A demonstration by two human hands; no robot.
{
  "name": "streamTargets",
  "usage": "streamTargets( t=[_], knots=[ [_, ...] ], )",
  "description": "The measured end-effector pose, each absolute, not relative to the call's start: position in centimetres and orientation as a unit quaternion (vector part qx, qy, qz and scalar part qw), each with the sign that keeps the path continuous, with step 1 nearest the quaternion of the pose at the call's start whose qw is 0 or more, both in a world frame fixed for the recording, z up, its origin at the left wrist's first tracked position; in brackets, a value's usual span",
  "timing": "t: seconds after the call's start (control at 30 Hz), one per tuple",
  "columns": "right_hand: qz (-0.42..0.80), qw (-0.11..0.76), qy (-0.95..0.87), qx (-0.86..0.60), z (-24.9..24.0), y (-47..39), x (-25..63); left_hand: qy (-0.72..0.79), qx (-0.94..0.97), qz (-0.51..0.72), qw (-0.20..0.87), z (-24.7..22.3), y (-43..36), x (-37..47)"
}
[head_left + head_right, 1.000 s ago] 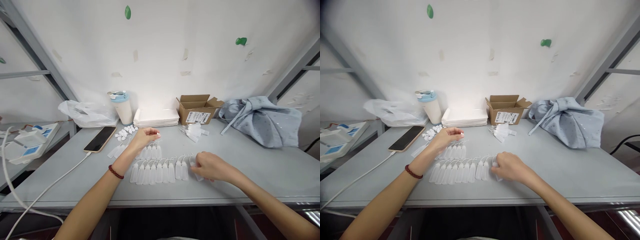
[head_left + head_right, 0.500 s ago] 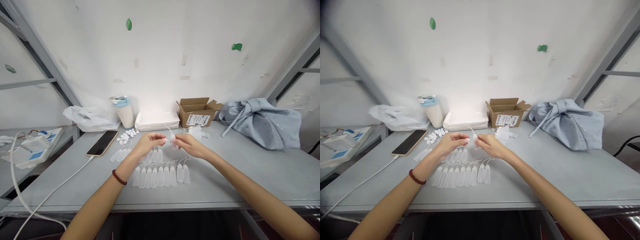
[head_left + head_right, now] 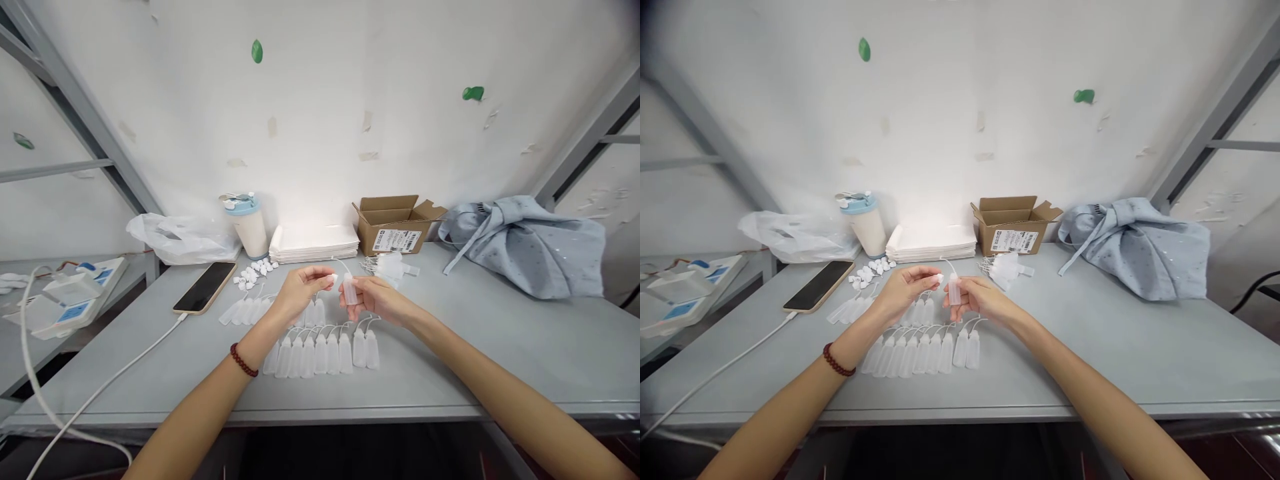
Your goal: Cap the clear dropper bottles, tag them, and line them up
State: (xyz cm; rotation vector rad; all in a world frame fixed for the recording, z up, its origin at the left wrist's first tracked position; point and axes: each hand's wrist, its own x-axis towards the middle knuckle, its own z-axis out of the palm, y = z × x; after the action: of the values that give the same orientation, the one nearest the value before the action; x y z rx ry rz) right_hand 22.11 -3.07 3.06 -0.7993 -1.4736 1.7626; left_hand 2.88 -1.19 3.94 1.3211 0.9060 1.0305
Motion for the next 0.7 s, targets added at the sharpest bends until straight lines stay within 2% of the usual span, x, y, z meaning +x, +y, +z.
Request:
streamTargets(
  t=[0.3,0.53,0.7],
  knots=[
    [0.681,0.364,-0.551,-0.316,3.06,-3.54,21.71,0.394,0.578,0.425,0.574,3.94,-1.64,3.24],
    [0.630,0.364,-0.561,-0.394,3.13,-3.70,21.63,0.390,0.625,0.392,0.551,3.59,-1.96,3.56],
    [0.644,0.362,-0.533,-0.412,3.06,-3.80,21.66,0.376,0.633,0.394,0.551,3.18,-2.00,3.73]
  ],
)
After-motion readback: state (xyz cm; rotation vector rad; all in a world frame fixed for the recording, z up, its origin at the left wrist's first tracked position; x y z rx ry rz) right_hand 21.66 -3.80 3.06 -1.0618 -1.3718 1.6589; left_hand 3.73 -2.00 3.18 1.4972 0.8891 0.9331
